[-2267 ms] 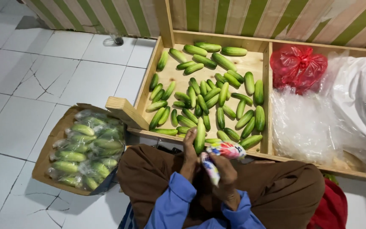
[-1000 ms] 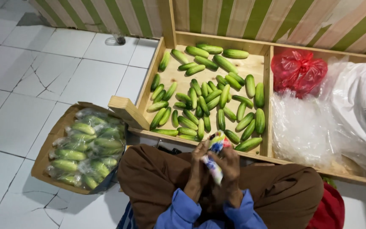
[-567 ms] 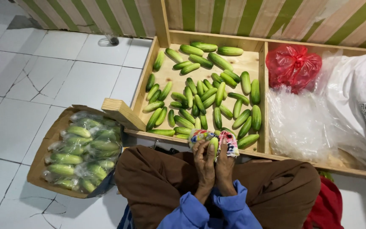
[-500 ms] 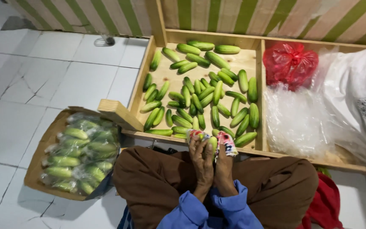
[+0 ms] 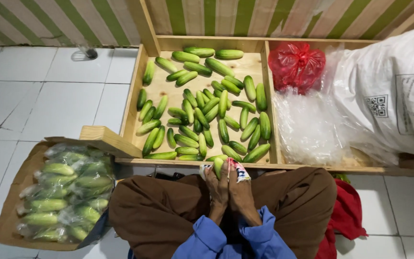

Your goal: Bagging individual cucumbers and placing them into a cardboard box.

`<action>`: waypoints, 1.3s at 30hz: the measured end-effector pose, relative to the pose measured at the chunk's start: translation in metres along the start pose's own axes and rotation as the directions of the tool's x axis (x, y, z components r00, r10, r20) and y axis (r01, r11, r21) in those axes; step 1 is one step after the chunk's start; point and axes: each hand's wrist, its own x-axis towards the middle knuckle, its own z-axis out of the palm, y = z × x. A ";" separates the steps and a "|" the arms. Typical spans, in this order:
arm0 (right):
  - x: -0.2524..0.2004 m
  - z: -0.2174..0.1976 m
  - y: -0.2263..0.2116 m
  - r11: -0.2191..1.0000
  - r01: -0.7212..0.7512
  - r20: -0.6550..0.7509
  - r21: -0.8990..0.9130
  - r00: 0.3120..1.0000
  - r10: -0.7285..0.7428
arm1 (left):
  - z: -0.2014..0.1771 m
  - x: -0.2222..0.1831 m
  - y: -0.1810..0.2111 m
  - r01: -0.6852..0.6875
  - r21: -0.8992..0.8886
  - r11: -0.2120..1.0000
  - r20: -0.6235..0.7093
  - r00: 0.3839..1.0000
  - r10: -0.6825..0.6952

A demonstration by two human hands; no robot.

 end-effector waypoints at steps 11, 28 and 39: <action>-0.024 0.024 0.065 0.931 0.163 -0.074 -0.328 0.978 -0.197 | -0.030 0.052 0.025 0.445 -0.771 0.455 0.021 0.732 -0.681; -0.010 0.017 0.050 0.823 0.254 0.360 -0.507 0.930 -0.066 | -0.024 0.066 0.010 0.390 -0.839 0.379 0.147 0.834 -0.531; 0.053 -0.078 0.105 0.916 0.382 0.302 -0.125 0.894 -0.331 | 0.046 0.081 -0.007 0.554 -0.650 0.519 0.302 0.816 -0.492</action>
